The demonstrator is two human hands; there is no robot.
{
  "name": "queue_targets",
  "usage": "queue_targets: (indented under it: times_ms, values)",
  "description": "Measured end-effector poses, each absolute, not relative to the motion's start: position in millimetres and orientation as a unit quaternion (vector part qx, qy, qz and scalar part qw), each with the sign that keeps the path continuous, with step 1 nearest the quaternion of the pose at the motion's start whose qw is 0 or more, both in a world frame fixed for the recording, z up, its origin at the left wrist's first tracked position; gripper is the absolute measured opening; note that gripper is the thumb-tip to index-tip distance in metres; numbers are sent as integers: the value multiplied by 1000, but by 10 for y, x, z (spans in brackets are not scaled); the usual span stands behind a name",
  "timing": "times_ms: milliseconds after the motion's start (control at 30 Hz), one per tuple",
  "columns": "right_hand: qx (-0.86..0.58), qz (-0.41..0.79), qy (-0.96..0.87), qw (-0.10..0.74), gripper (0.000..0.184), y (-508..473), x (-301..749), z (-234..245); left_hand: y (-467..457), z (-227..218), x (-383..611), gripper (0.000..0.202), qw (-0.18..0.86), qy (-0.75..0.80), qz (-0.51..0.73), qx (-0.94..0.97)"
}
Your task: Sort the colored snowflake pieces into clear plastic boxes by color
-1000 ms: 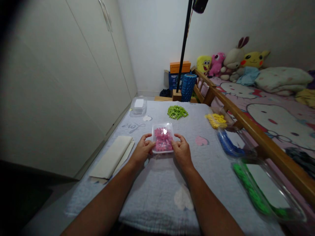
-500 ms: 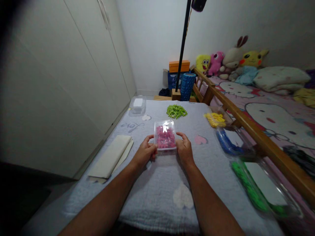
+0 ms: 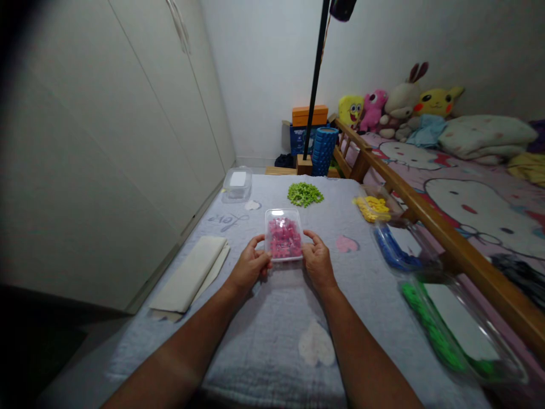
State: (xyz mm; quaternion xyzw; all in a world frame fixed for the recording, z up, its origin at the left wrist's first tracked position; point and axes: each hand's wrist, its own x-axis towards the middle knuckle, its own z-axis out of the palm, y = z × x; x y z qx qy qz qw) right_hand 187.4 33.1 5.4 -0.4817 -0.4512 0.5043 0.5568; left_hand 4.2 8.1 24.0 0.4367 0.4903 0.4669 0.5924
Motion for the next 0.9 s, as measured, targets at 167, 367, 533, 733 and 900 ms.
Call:
queue_targets:
  times_ms: [167, 367, 533, 733, 900]
  values:
    - [-474, 514, -450, 556, 56, 333, 1873, 71, 88, 212, 54, 62, 591, 485, 477, 433]
    - [-472, 510, -442, 567, 53, 343, 1871, 56, 103, 200, 62, 64, 591, 483, 483, 429]
    - [-491, 499, -448, 556, 50, 334, 1887, 30, 99, 199, 64, 63, 587, 487, 487, 426]
    - [-486, 507, -448, 553, 57, 310, 1869, 65, 105, 188, 68, 63, 586, 481, 494, 426]
    - [-473, 529, -427, 561, 61, 318, 1847, 67, 109, 182, 73, 64, 584, 480, 498, 425]
